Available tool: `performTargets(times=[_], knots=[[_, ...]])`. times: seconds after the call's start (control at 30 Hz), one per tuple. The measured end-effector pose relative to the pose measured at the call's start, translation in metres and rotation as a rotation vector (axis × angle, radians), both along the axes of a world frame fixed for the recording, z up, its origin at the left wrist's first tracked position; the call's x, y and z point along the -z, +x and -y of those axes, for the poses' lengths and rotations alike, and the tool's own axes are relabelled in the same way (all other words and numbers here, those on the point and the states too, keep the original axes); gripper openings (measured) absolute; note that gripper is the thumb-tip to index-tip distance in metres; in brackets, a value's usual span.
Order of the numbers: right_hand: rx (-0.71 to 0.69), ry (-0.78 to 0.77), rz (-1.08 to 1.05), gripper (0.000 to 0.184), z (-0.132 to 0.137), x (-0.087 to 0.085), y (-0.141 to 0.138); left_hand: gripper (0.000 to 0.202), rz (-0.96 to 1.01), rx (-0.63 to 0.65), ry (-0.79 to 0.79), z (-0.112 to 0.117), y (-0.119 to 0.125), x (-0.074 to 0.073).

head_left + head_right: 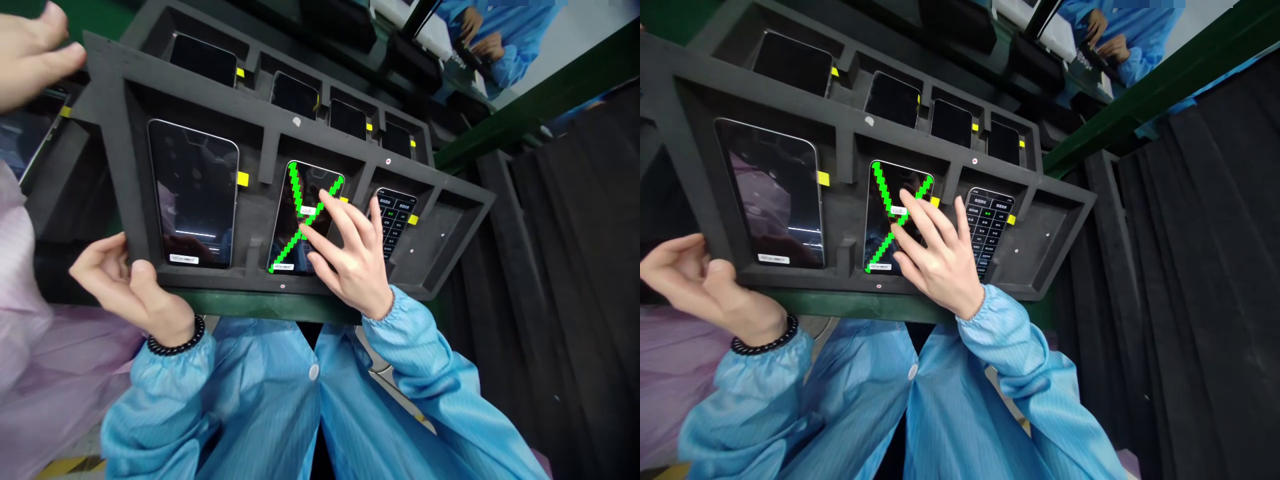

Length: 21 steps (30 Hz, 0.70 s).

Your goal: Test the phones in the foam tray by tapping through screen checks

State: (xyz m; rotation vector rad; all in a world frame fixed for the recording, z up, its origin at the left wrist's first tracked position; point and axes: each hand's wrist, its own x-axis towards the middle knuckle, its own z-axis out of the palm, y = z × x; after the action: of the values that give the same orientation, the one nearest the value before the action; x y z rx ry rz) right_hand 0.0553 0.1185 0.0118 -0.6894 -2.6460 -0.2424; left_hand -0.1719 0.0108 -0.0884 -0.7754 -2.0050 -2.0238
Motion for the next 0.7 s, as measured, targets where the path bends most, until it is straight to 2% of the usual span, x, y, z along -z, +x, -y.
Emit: performTargets(times=[0.17,0.3,0.43,0.53,0.63,0.7], knots=[[0.018,-0.07,0.028,0.029,0.029,0.015,0.022,0.04,0.006,0.009,0.003,-0.001,0.001,-0.003],[-0.009,-0.142,0.01,0.023,0.04,0.023,0.031,0.043,0.02,0.005,0.022,-0.002,0.0,-0.003],[-0.018,-0.142,-0.072,0.024,0.035,0.016,0.031,0.044,0.017,-0.02,-0.028,0.0,-0.001,0.003],[0.029,-0.104,-0.182,0.033,0.028,0.005,0.033,0.046,-0.018,-0.011,-0.076,0.005,-0.001,0.003],[0.13,-0.046,-0.299,0.04,0.024,0.002,0.043,0.06,-0.2,-0.003,-0.195,0.008,-0.001,-0.008],[0.214,-0.017,-0.403,0.04,0.022,0.007,0.053,0.07,-0.347,0.023,-0.296,0.005,-0.001,-0.022]])
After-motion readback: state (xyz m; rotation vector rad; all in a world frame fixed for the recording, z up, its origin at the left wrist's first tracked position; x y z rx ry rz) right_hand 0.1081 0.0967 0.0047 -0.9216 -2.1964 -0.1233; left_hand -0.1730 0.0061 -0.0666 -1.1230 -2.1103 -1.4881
